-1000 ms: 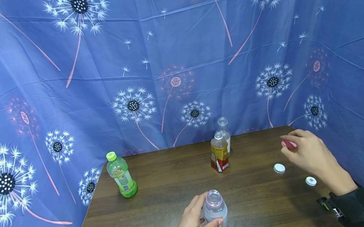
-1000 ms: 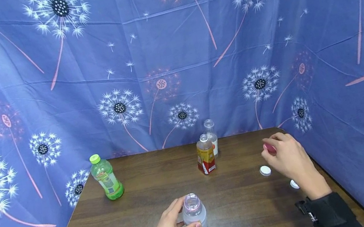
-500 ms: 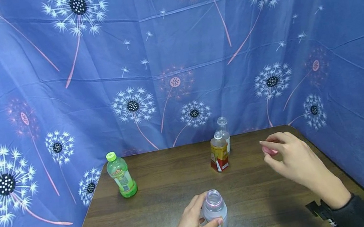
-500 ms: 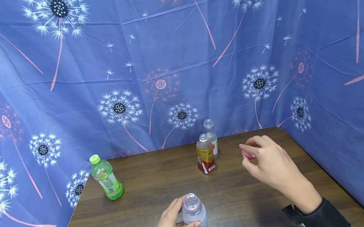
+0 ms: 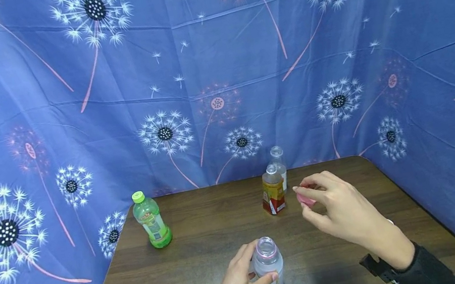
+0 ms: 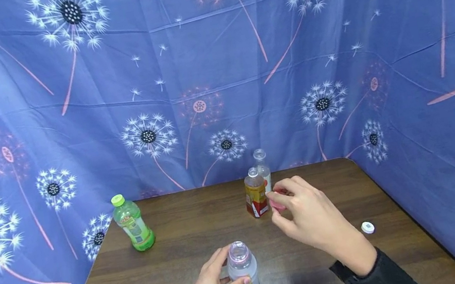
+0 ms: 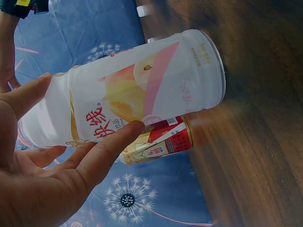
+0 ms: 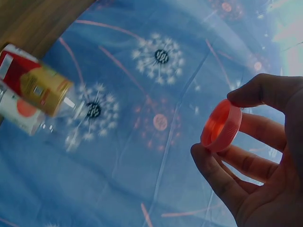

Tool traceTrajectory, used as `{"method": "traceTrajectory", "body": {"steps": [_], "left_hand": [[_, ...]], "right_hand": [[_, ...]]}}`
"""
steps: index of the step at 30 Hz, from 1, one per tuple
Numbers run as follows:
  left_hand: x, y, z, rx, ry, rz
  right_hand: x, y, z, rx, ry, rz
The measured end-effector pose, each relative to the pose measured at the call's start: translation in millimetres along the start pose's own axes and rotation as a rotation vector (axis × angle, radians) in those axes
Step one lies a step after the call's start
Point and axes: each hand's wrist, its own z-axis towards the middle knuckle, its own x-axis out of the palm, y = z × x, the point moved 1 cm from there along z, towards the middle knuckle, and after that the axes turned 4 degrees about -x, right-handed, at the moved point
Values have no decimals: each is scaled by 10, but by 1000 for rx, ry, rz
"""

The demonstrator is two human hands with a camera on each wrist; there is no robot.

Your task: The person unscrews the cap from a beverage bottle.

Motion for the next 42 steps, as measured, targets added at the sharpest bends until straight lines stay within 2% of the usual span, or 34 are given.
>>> {"method": "traceTrajectory", "body": {"steps": [8,16,20,25,37,42], "left_hand": [[-3,16,-3,10,-10,25],[1,34,-7,42,-13,24],[-3,31,-7,53,-6,19],[-8,24,-8,31,14,-3],[-9,22,-19,28,11,-18],[-6,23,-25,41,-14,38]], "right_hand": [[147,259,109,-17,58,114],[275,495,153,-105,97,204],[340,574,134,-139,149,234],[428,630,90,-158,234,262],[548,693,51,-151,320,238],[587,711,40,-165,305,195]]}}
